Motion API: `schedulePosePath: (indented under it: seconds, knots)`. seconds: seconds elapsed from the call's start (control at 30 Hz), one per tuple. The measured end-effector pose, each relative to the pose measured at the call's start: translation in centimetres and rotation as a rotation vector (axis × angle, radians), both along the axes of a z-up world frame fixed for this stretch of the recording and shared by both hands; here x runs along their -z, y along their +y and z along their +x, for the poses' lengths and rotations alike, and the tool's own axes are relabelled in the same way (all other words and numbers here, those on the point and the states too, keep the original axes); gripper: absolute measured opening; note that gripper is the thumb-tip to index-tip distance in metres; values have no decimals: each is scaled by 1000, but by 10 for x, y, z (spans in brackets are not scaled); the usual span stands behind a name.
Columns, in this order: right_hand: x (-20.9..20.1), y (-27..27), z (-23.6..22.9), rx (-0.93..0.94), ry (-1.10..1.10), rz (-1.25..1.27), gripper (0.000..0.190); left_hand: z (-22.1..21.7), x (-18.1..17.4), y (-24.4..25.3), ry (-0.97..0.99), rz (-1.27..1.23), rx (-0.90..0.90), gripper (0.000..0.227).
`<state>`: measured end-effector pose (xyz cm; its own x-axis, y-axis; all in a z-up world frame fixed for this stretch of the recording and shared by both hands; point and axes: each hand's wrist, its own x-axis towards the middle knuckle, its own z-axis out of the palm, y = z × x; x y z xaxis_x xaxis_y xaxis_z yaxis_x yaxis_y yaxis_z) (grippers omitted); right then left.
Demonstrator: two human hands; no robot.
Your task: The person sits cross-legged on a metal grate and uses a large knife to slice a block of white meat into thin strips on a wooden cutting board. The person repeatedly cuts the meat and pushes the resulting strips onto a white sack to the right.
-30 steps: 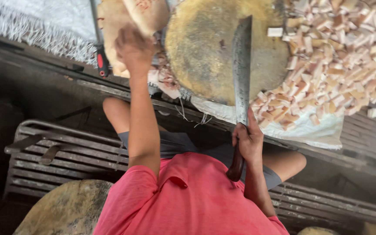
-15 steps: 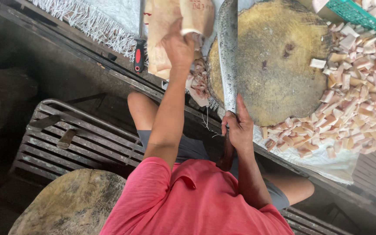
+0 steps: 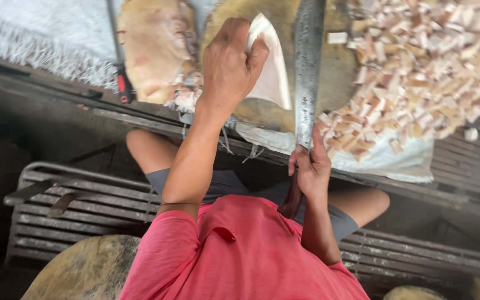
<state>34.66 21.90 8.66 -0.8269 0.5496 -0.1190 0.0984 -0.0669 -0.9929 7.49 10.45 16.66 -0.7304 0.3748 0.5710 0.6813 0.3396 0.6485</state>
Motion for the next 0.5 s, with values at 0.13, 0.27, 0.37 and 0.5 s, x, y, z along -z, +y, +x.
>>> schedulePosePath:
  seconds: [0.13,0.27,0.37,0.5]
  knots:
    - [-12,27,48,149,10,125,69,-4,54,55,-59,-85,34,23]
    - [-3,39,75,204,-81,278,65,0,128,77,-604,-93,57,34]
    - [12,42,80,203,-248,508,62,36,147,76,-589,-54,49,55]
    - [26,42,81,107,-434,648,61,68,156,84,-955,-80,79,87]
